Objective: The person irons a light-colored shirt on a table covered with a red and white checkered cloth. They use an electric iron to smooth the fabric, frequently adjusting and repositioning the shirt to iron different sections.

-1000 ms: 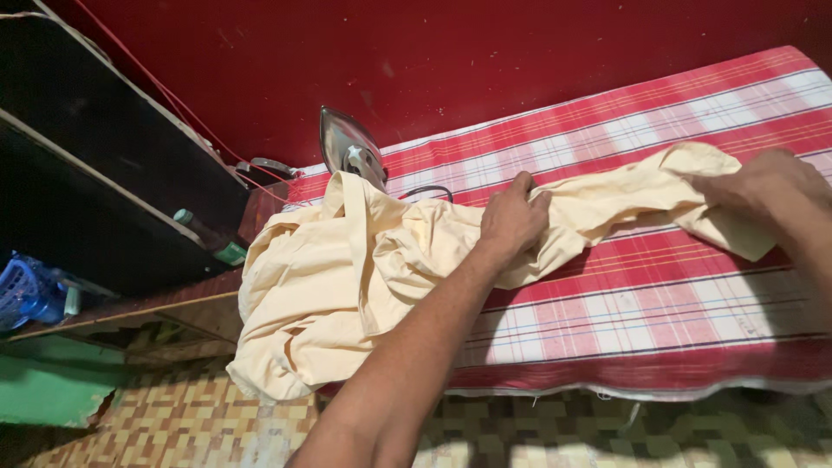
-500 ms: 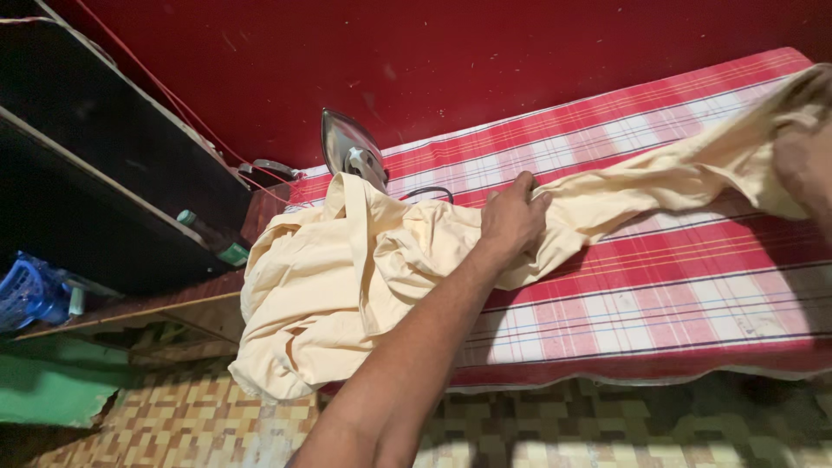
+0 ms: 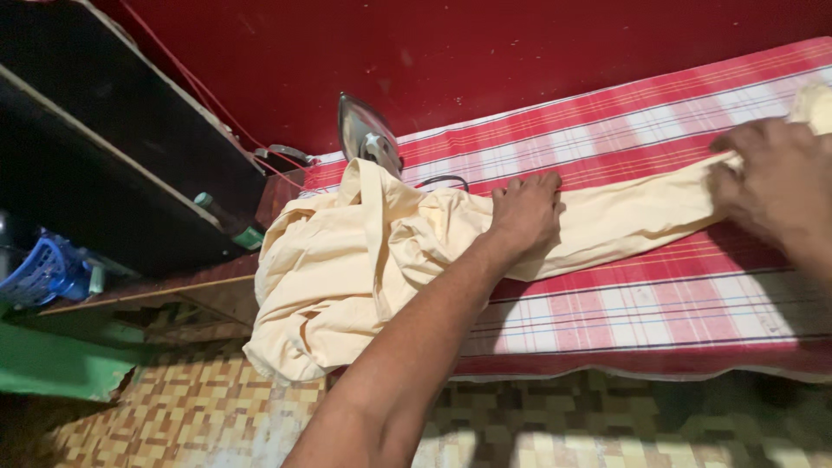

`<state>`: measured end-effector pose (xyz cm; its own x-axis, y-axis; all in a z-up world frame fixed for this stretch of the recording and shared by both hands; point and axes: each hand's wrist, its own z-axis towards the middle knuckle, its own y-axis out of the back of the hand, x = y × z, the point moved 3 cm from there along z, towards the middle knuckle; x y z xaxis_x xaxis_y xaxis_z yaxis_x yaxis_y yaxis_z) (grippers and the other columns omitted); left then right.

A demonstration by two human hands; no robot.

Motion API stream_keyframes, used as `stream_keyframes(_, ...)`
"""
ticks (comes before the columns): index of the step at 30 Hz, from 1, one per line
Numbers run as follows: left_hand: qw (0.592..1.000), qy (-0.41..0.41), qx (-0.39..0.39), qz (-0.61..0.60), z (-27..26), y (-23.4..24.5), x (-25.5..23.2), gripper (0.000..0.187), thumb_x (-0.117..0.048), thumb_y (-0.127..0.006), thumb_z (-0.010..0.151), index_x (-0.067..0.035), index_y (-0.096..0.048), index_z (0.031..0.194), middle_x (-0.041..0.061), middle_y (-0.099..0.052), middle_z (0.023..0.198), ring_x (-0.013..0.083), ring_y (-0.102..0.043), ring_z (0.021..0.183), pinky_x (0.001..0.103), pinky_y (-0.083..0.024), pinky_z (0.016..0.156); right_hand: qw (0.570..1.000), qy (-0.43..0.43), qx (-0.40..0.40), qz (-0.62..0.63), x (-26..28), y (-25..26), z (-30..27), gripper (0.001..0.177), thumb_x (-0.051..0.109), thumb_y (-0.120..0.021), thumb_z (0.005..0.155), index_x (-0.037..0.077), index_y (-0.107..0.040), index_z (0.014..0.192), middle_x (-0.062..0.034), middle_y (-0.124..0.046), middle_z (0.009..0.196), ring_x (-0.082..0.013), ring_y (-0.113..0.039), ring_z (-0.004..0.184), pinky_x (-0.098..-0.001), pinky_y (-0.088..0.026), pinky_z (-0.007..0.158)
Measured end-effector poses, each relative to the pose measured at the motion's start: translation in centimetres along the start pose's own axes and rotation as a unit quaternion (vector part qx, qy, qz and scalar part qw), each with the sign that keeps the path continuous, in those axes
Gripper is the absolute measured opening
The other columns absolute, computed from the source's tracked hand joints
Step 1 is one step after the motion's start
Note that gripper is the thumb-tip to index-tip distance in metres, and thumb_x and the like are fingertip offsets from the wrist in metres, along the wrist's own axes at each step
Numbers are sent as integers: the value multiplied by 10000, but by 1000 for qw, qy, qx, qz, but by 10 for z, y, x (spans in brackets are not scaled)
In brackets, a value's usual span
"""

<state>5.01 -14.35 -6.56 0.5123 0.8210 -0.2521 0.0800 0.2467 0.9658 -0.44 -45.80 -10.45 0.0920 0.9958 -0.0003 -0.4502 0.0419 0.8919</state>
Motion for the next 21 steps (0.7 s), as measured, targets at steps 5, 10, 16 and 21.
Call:
stream_keyframes(5, 997, 25, 44, 53, -23, 34, 17, 635, -517, -643, 919, -79, -515, 1360, 163, -600, 1329, 369, -533, 1273, 668, -320, 1067, 983, 15, 150, -106, 43, 2, 16, 542, 538, -739, 835, 289, -706, 1315, -15, -737, 1139, -217, -700, 1030, -443, -537, 908)
stream_keyframes(10, 1000, 15, -16, 7, -31, 47, 31, 440, -382, -716, 841, -103, -615, 1165, 133, -648, 1166, 332, -565, 1191, 587, -354, 1047, 991, 114, 62, -18, 25, -11, 2, 260, 361, -763, 870, 194, -746, 1068, 32, -736, 1044, -162, -708, 948, -344, -547, 884)
stream_keyframes(16, 999, -40, -29, 9, -41, 46, 39, 161, -94, -643, 798, -123, -672, 954, 122, -657, 1056, 323, -598, 1129, 563, -380, 1037, 993, 87, 71, 38, 13, -25, -14, 241, 245, -807, 774, 146, -766, 990, -58, -725, 851, -212, -710, 748, -368, -587, 862)
stream_keyframes(21, 998, -62, 5, -28, -41, 50, 37, 125, -95, -662, 760, -127, -660, 881, 80, -708, 918, 299, -661, 1029, 567, -361, 1059, 970, 47, 144, 190, -7, -48, -9, 187, 112, -747, 769, 79, -768, 952, -92, -724, 800, -230, -714, 720, -348, -624, 707)
